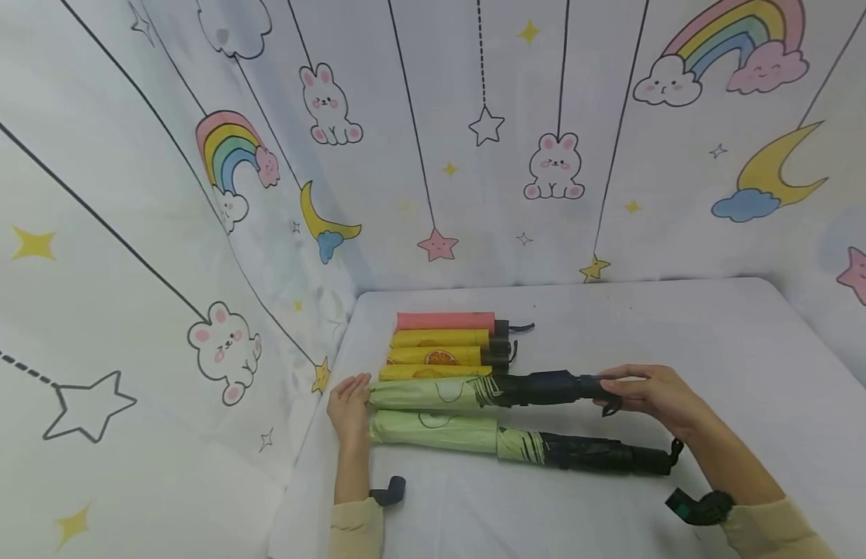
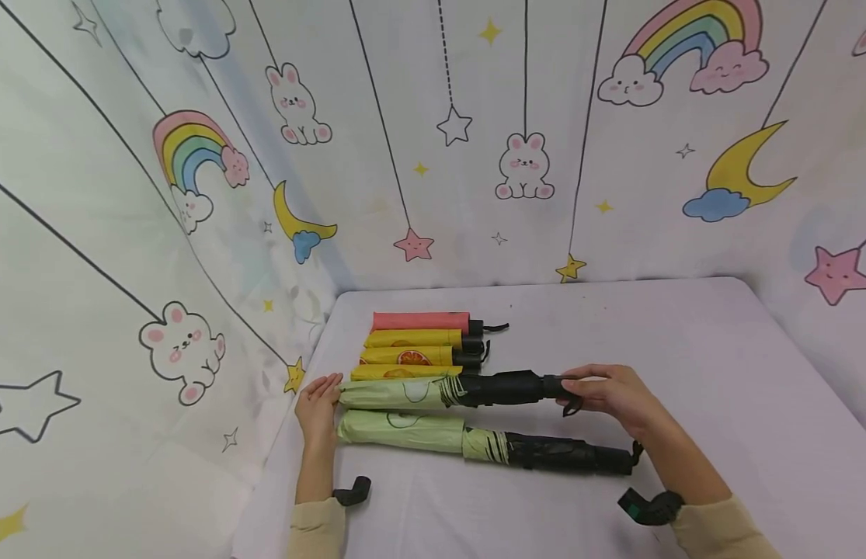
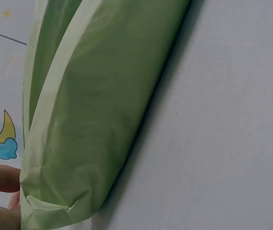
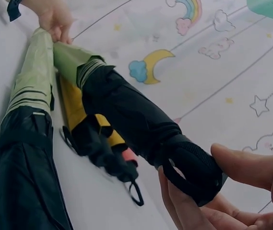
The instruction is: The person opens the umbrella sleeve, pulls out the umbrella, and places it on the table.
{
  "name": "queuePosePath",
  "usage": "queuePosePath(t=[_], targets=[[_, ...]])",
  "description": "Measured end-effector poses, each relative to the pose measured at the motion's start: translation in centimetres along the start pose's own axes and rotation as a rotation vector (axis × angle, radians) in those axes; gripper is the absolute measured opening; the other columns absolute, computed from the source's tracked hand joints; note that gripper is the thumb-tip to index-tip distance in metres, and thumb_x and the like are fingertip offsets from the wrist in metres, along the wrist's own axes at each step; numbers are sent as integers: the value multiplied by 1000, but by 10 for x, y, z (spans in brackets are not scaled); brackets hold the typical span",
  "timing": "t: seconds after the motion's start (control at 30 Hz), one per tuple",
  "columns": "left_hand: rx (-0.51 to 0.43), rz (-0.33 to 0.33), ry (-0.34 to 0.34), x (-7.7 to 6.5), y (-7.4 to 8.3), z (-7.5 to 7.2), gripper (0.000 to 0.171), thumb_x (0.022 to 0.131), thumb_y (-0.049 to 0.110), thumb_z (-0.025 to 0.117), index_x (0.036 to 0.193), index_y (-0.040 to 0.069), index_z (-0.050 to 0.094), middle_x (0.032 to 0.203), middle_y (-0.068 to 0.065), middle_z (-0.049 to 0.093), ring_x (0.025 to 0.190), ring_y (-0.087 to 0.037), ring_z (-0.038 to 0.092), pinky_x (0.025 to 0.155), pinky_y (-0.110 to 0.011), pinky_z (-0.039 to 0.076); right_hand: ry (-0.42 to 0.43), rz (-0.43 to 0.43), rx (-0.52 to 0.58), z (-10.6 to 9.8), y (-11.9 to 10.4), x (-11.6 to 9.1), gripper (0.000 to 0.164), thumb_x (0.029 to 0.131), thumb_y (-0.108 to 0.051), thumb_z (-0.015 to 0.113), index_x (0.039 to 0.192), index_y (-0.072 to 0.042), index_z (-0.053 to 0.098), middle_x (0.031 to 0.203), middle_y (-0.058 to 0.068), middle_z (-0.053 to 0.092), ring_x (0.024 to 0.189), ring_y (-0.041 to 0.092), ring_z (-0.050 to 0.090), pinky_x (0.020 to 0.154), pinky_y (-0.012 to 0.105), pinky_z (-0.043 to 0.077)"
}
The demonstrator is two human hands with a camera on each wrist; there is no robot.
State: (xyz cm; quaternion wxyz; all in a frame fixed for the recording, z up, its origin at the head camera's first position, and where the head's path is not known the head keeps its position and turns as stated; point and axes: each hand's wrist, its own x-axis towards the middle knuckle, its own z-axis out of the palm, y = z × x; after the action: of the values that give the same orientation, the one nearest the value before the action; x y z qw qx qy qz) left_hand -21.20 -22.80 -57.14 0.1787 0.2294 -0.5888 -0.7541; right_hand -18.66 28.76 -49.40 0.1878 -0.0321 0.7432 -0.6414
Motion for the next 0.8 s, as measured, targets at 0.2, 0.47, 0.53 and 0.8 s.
queuePosePath(t=[0.2,0.47,0.53,0.8], targets=[[-3,10,11,-1,-1,0,49,96,-17,53,143,-13,40,141,-29,58,133,-35,60,108,-31,52,-17,-18,8,-8,6,-5,47,104,-21,66,138,11,58,116,13,76,103,26,77,91,23,59],[18,-3,13,0,-2,1,49,96,-16,55,143,-12,41,140,-27,60,131,-35,62,103,-26,54,-20,-4,7,-17,10,-10,42,105,-20,65,136,8,62,112,12,78,104,26,76,90,24,59],[25,-9,9,0,-2,1,50,96,-15,55,144,-12,41,141,-27,60,132,-34,61,103,-25,54,-15,-3,8,-18,10,-12,41,105,-20,65,135,7,63,111,12,78,104,25,76,89,24,59],[37,-20,-2,0,-1,1,51,98,-12,55,147,-10,40,144,-28,57,135,-35,59,108,-30,51,2,9,25,-26,13,-17,38,104,-20,66,134,4,65,114,9,77,105,28,76,90,24,59]])
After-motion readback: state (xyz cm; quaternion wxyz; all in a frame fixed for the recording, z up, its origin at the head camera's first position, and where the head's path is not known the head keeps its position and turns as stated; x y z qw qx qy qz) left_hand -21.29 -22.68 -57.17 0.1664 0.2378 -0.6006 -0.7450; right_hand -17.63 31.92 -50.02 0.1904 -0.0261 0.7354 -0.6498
